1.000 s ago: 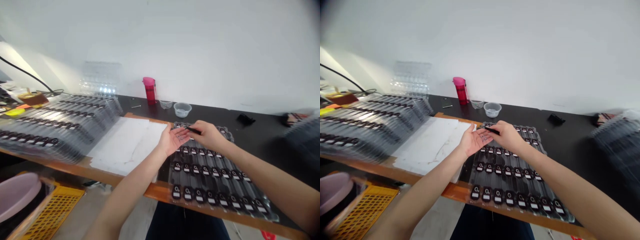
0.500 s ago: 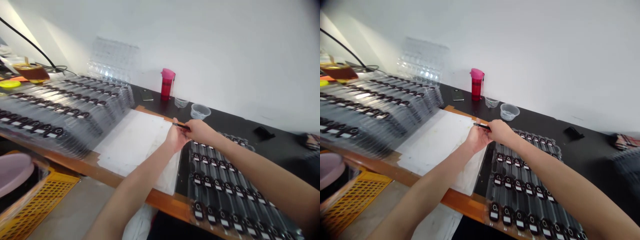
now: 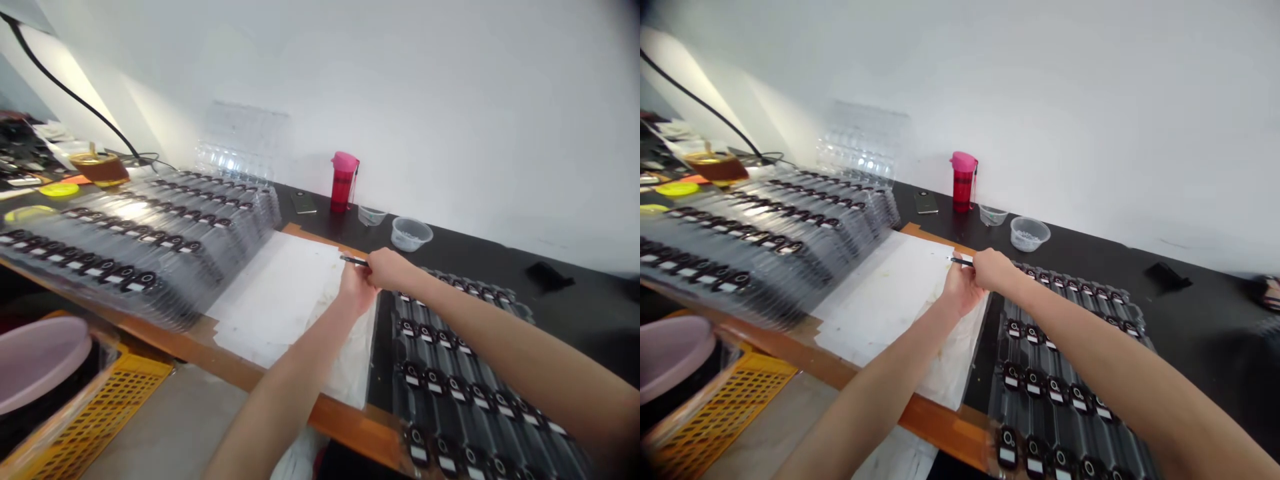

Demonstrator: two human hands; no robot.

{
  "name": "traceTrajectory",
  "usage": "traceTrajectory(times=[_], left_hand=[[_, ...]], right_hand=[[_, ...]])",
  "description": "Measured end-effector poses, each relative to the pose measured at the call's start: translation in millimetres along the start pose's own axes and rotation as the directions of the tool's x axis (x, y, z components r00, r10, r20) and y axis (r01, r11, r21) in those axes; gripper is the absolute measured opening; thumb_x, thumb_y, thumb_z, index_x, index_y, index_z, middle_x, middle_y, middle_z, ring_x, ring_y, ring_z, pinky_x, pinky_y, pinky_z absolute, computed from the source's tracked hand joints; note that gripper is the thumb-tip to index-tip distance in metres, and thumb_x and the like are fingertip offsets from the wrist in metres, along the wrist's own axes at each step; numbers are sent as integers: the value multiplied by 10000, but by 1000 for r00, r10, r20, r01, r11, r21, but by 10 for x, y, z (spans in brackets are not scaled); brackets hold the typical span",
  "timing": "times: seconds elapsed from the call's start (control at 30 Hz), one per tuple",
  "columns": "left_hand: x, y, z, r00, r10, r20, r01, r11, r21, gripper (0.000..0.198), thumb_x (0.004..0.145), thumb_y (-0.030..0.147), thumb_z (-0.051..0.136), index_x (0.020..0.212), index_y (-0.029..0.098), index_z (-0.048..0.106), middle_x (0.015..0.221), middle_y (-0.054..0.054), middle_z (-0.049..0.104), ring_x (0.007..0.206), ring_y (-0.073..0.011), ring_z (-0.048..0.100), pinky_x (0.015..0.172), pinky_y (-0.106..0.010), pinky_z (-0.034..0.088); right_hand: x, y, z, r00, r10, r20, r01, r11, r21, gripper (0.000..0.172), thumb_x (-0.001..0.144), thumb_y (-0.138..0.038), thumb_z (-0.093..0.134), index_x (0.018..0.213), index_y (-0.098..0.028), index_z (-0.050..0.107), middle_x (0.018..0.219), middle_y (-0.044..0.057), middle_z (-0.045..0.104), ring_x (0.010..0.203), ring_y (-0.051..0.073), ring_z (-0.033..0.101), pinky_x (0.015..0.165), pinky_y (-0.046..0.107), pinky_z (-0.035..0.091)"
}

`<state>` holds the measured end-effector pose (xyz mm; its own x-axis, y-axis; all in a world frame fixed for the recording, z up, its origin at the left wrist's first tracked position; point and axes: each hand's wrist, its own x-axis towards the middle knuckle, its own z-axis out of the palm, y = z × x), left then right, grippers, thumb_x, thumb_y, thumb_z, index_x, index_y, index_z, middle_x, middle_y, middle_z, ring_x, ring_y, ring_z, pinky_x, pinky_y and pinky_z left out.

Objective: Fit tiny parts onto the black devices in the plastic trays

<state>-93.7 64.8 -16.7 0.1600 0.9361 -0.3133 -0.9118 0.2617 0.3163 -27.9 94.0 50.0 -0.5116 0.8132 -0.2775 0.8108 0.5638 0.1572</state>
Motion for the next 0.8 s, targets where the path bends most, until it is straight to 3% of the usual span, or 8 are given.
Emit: traceTrajectory(times=[0.17, 0.33, 0.5, 0.8], left_hand=[[29, 15, -20, 998, -5, -69, 5, 1000, -4, 607, 908, 583, 229, 686, 117, 547, 624, -79, 565, 563, -160, 565, 526, -262, 448], [19, 47, -24, 992, 4, -129, -9, 999, -38, 551, 911, 547, 290, 686, 114, 546, 571, -56, 511, 534, -151, 529, 507, -248, 428], [5, 75, -18, 993, 33, -115, -36, 999, -27, 560, 921, 534, 266, 710, 104, 555, 584, -55, 508, 549, -148, 538, 548, -250, 451], [44, 81, -63, 992, 65, -109, -69, 997, -34, 545, 909, 554, 278, 654, 137, 519, 547, -32, 450, 515, -143, 474, 546, -274, 463]], right_hand=[[40, 15, 13, 1000, -30, 7, 29, 999, 39, 283, 707, -189, 543, 892, -81, 728, 850, 189, 709, 801, 280, 676, 614, 282, 449], [55, 86, 71, 996, -57, -74, 65, 992, 110, 255, 699, -215, 543, 858, -112, 714, 848, 145, 711, 767, 254, 664, 562, 267, 395], [85, 132, 148, 985, -30, -169, 62, 981, 185, 240, 725, -223, 513, 865, -124, 680, 852, 104, 703, 755, 209, 640, 545, 247, 347], [70, 213, 227, 976, -77, -204, 142, 935, 325, 188, 712, -153, 510, 841, -153, 646, 784, 22, 684, 695, 133, 603, 544, 196, 340]])
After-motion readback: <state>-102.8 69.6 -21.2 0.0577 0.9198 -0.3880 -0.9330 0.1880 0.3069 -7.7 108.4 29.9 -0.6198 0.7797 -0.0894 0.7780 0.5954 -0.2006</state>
